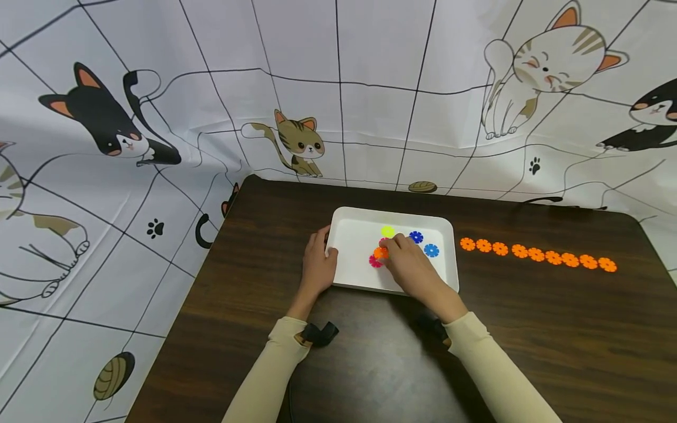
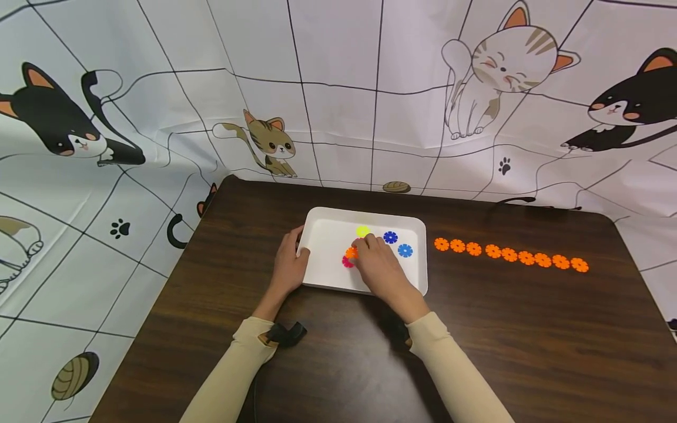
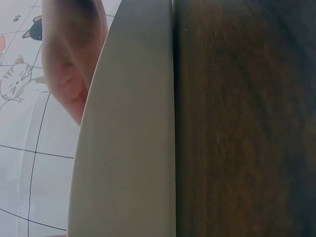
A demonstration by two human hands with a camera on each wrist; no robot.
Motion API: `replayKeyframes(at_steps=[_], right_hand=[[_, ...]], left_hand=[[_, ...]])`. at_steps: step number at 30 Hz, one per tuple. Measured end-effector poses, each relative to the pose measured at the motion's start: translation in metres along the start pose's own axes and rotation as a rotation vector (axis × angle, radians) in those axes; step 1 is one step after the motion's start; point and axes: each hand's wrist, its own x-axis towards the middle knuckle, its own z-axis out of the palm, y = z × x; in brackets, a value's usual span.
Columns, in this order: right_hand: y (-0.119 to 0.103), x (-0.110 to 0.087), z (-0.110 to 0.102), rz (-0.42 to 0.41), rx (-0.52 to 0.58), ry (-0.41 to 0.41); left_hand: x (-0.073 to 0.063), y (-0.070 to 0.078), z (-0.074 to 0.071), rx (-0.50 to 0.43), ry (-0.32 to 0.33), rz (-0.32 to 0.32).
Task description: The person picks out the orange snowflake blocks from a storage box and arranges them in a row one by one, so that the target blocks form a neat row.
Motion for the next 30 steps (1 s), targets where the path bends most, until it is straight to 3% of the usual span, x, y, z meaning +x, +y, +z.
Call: replayKeyframes(at_steps=[12,17,30], right_hand=[[0.019,-0.016,-0.01,0.036,0.035,0.03],[0.029,-0.024,-0.017,0.065,0.021,0.03],[0.053,-0.044,-0.031,0.088,-0.008,0.09]], left_hand=[[0.0,-0.001,-0.001,-0.004,-0.002,0.004],[0.0,-0.002,0.0,-0.024,-0.005,0.025],[-0.002,0.003,-0.002,-0.013,-0.016,0.008]])
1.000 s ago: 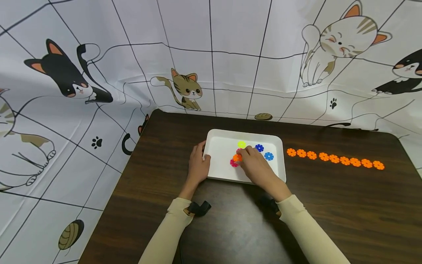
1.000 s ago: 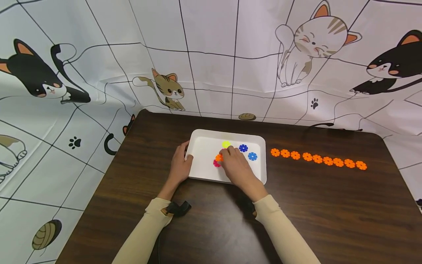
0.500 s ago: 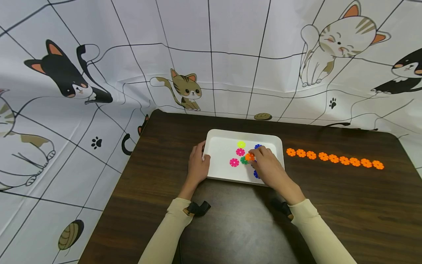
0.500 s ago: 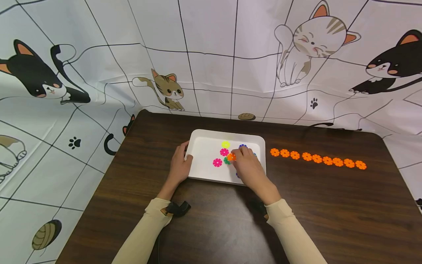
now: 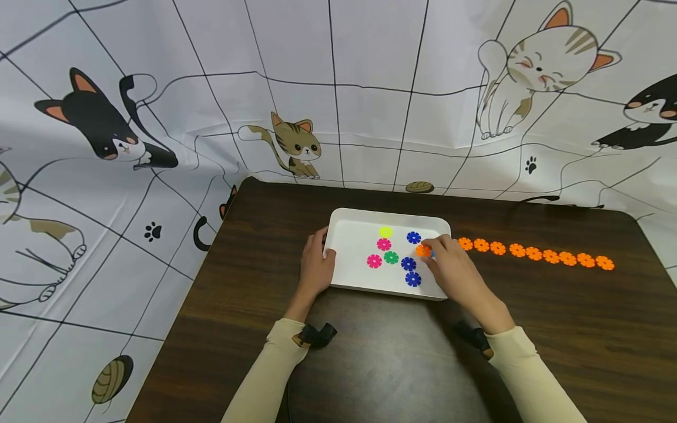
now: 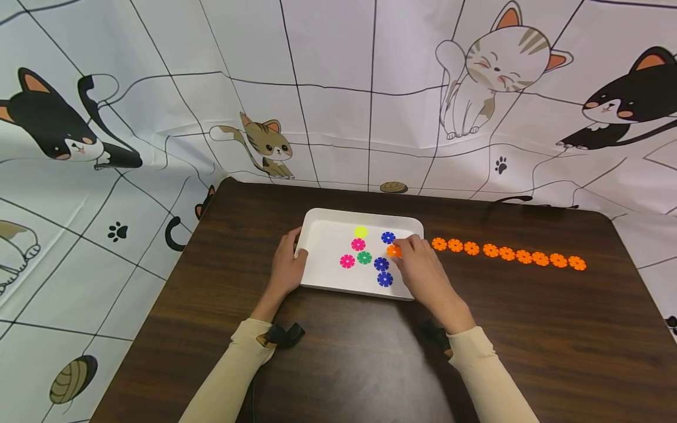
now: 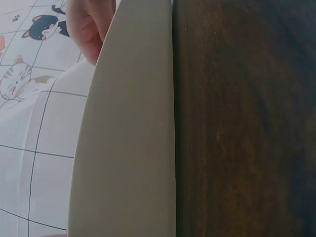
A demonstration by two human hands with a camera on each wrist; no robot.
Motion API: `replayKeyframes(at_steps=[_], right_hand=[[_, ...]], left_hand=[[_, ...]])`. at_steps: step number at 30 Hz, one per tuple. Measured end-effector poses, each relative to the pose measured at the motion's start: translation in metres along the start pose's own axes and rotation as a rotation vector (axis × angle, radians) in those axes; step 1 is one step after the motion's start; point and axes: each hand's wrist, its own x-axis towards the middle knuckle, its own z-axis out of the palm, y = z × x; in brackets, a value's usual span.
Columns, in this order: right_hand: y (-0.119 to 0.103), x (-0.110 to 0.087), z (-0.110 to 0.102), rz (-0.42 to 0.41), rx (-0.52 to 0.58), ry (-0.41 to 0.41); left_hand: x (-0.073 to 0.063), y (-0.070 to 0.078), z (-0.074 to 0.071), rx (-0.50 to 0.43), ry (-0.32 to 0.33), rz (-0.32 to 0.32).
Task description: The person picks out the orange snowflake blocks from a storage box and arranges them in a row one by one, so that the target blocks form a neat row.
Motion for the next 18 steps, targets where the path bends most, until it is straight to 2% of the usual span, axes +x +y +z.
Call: replayKeyframes(at_steps=[10,18], right_hand=[[0.025,-0.015,-0.012,0.02,0.021,0.056],[0.043,-0.025,-0.015,-0.007,-0.009,0.134]], left_hand=[[0.0,-0.003,0.001,0.006,-0.001,-0.004],[0.001,-0.003,0.002,0.004,-0.011,-0.009]])
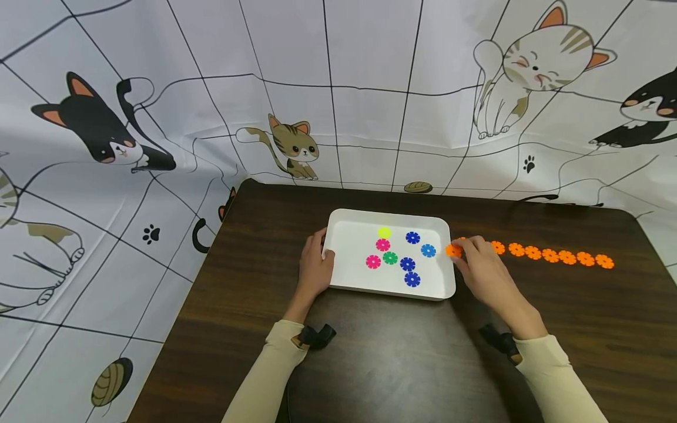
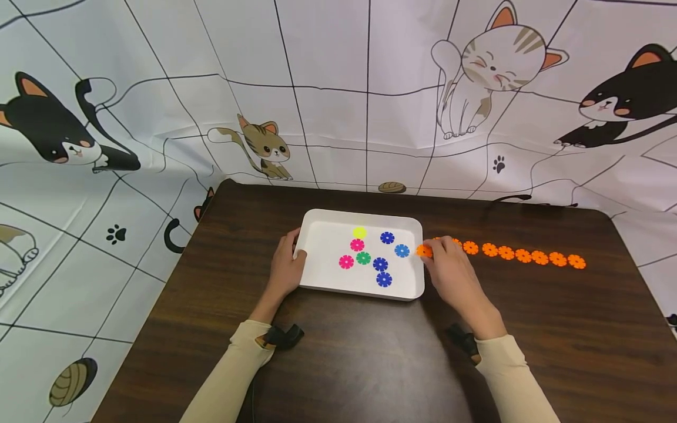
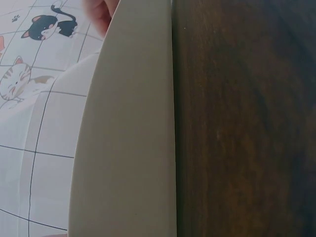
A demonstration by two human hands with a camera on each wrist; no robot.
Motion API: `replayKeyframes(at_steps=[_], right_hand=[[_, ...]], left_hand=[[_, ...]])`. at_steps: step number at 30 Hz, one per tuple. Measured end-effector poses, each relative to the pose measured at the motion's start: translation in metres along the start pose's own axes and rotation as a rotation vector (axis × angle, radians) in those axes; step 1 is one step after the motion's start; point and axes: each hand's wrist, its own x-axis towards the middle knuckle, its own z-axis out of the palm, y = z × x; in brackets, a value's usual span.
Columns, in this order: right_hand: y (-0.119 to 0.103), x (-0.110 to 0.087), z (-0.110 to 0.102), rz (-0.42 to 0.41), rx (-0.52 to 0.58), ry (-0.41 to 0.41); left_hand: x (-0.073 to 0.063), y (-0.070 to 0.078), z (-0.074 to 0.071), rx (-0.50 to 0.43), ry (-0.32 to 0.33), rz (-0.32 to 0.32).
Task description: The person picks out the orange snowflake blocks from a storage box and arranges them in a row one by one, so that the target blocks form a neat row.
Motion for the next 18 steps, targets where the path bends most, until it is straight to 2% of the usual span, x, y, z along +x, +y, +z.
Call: replayKeyframes(at_steps=[7,18], right_hand=[[0.016,-0.006,-0.004,0.02,-0.003,0.001],[0.057,-0.021,-0.013,0.071,-0.029,-0.032]], left_hand=[[0.0,-0.001,0.0,0.004,0.004,-0.013],[-0.001,0.002,-0.001,0.011,0.006,-0.001]])
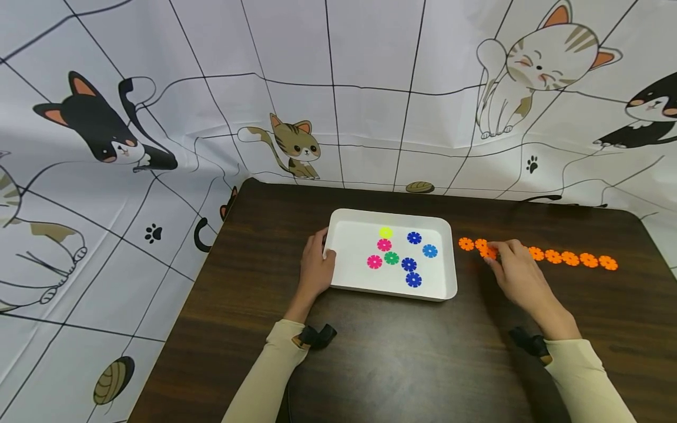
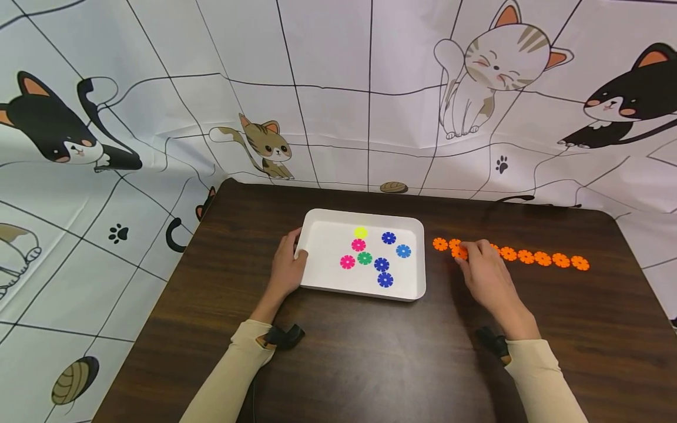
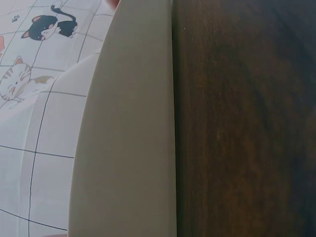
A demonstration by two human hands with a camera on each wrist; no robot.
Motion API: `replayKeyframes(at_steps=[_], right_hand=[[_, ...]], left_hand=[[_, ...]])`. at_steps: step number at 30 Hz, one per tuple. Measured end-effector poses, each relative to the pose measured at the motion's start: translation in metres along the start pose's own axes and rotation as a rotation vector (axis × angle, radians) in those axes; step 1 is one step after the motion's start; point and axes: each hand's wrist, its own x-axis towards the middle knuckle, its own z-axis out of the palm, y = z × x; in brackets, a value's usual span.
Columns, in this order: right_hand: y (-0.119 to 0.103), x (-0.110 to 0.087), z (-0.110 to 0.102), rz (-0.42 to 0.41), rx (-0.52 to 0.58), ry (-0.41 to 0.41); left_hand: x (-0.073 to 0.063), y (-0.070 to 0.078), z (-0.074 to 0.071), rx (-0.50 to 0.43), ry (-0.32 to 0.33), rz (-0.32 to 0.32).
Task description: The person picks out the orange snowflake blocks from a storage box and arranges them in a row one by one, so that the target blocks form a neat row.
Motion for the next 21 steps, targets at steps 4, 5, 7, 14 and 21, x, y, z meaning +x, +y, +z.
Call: replayKeyframes(at_steps=[4,5,7,14,21], right_hand=[[0.013,-0.004,-0.002,0.048,0.004,-0.036],[0.017,-0.004,-0.003,0.062,0.004,-0.047],[0.023,-0.006,-0.003,0.086,0.004,-0.061],[0.043,-0.009,-0.008,0.155,0.011,-0.09],[0.063,-0.014,-0.019,0.223,0.027,-0.124]], left_hand=[[0.001,0.0,0.0,0.002,-0.004,-0.008],[0.001,0.0,0.0,0.002,-0.003,-0.008],[0.001,-0.001,0.0,0.002,0.001,-0.009],[0.001,-0.001,0.0,-0.005,-0.002,-0.018],[0.001,-0.001,0.001,0.004,-0.004,-0.015]])
